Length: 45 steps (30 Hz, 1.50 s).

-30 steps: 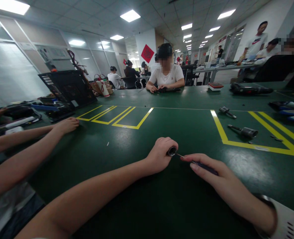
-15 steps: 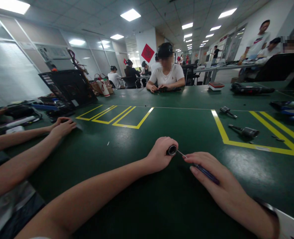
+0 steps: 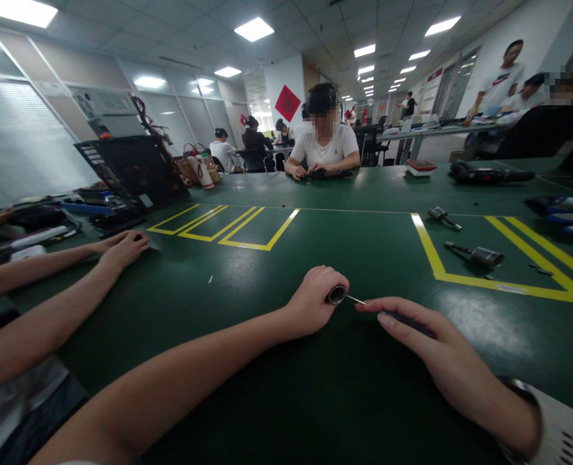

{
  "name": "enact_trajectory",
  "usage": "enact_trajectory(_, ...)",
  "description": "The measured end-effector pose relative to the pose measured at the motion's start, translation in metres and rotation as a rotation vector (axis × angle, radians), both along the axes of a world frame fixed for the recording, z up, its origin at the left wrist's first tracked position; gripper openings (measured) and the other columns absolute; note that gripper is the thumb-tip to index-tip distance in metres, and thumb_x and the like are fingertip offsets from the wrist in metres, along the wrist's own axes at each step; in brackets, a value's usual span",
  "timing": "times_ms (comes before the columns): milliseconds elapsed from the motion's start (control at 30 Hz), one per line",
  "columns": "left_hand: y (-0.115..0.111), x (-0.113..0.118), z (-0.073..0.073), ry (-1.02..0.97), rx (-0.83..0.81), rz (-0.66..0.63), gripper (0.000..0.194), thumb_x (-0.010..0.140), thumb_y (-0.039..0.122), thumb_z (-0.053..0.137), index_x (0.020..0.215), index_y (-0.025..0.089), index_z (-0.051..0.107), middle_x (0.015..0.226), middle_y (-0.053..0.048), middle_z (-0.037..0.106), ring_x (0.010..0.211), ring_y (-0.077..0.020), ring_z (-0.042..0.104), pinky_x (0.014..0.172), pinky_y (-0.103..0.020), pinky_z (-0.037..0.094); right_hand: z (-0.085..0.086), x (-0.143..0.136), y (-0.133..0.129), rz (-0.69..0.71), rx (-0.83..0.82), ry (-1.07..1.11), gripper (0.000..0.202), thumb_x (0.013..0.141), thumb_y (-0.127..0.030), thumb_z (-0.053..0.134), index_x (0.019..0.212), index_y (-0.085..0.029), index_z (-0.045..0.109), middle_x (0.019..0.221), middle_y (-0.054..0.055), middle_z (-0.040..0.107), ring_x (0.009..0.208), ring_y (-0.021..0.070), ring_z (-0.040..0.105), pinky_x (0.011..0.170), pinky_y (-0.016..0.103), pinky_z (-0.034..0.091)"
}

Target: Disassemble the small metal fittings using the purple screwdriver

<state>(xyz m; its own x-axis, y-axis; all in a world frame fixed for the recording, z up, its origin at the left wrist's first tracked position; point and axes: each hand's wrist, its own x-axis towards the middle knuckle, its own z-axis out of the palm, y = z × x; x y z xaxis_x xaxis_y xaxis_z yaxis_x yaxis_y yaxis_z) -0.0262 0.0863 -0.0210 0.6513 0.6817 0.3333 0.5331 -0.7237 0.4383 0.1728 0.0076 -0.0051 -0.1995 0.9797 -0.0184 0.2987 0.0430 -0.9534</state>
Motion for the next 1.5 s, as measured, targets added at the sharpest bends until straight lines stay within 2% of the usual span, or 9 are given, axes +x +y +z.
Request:
enact_trajectory(233, 0.001, 0.001, -0.001, 0.036, 0.046, -0.034, 0.014, 0.075, 0.006, 0.048, 0.082, 0.018, 0.051, 0.083, -0.003, 0.057, 0.083, -0.0173, 0.052, 0.078, -0.032, 0.039, -0.006, -0.006, -0.004, 0.019, 0.284, -0.138, 0.024, 0.086, -0.036, 0.05, 0.103, -0.029, 0.066, 0.108, 0.004, 0.065, 0.105, 0.0238, 0.057, 0.092, 0.044, 0.044)
enact_trajectory(367, -0.001, 0.002, 0.0, 0.066, 0.048, -0.051, 0.017, 0.073, 0.004, 0.047, 0.082, 0.019, 0.05, 0.083, -0.001, 0.057, 0.086, -0.0169, 0.053, 0.093, -0.037, 0.036, -0.012, -0.007, -0.007, 0.053, 0.405, -0.203, 0.024, 0.087, -0.031, 0.049, 0.105, -0.028, 0.065, 0.107, 0.005, 0.065, 0.106, 0.0239, 0.055, 0.092, 0.045, 0.043)
enact_trajectory(500, -0.002, 0.002, 0.002, 0.065, 0.013, -0.029, 0.02, 0.074, 0.004, 0.047, 0.085, 0.02, 0.05, 0.084, 0.001, 0.057, 0.089, -0.0157, 0.054, 0.106, -0.044, 0.024, -0.007, -0.004, -0.004, 0.072, 0.242, -0.137, 0.024, 0.086, -0.035, 0.051, 0.102, -0.029, 0.068, 0.108, 0.005, 0.066, 0.105, 0.0242, 0.058, 0.092, 0.044, 0.044)
enact_trajectory(667, 0.0, 0.0, 0.003, 0.007, -0.041, -0.056, 0.013, 0.077, 0.007, 0.049, 0.083, 0.019, 0.05, 0.085, -0.001, 0.058, 0.089, -0.017, 0.053, 0.099, -0.041, 0.033, -0.001, 0.001, 0.003, 0.04, -0.084, 0.036, 0.028, 0.084, -0.044, 0.055, 0.103, -0.03, 0.068, 0.115, 0.002, 0.066, 0.112, 0.0254, 0.056, 0.097, 0.045, 0.04)
enact_trajectory(800, 0.001, 0.0, 0.003, -0.082, -0.109, -0.051, 0.007, 0.079, 0.013, 0.051, 0.084, 0.018, 0.05, 0.088, -0.003, 0.056, 0.085, -0.0171, 0.053, 0.088, -0.036, 0.041, -0.003, 0.002, 0.005, 0.036, -0.179, 0.23, 0.03, 0.082, -0.044, 0.059, 0.105, -0.028, 0.068, 0.12, 0.003, 0.064, 0.114, 0.0253, 0.055, 0.098, 0.044, 0.041)
enact_trajectory(900, 0.001, 0.0, 0.002, -0.108, -0.117, -0.08, 0.007, 0.079, 0.013, 0.052, 0.083, 0.019, 0.049, 0.084, -0.002, 0.055, 0.084, -0.0159, 0.053, 0.097, -0.04, 0.036, -0.004, 0.003, 0.005, 0.068, -0.219, 0.29, 0.029, 0.081, -0.043, 0.061, 0.104, -0.027, 0.069, 0.119, 0.003, 0.065, 0.112, 0.0251, 0.057, 0.098, 0.044, 0.042)
enact_trajectory(1067, 0.001, 0.0, 0.0, -0.111, -0.098, -0.035, 0.011, 0.077, 0.009, 0.051, 0.083, 0.019, 0.049, 0.086, -0.002, 0.055, 0.086, -0.0162, 0.052, 0.097, -0.041, 0.035, -0.002, 0.003, 0.004, 0.053, -0.166, 0.223, 0.029, 0.082, -0.043, 0.059, 0.104, -0.029, 0.069, 0.118, 0.002, 0.065, 0.112, 0.0244, 0.056, 0.097, 0.043, 0.042)
enact_trajectory(1333, -0.001, 0.001, 0.001, -0.02, -0.028, -0.014, 0.021, 0.073, 0.001, 0.045, 0.081, 0.02, 0.05, 0.085, -0.001, 0.057, 0.089, -0.017, 0.053, 0.104, -0.047, 0.029, 0.001, -0.005, -0.001, 0.032, 0.16, -0.109, 0.029, 0.083, -0.043, 0.052, 0.103, -0.03, 0.069, 0.11, 0.004, 0.067, 0.105, 0.0256, 0.059, 0.093, 0.045, 0.044)
enact_trajectory(1500, -0.002, 0.0, 0.001, -0.014, -0.022, -0.02, 0.019, 0.076, 0.002, 0.045, 0.083, 0.02, 0.049, 0.084, -0.001, 0.057, 0.09, -0.0163, 0.054, 0.108, -0.046, 0.025, -0.001, 0.0, 0.003, 0.062, 0.021, -0.054, 0.031, 0.083, -0.045, 0.054, 0.106, -0.031, 0.068, 0.115, 0.002, 0.066, 0.11, 0.0252, 0.057, 0.096, 0.043, 0.042)
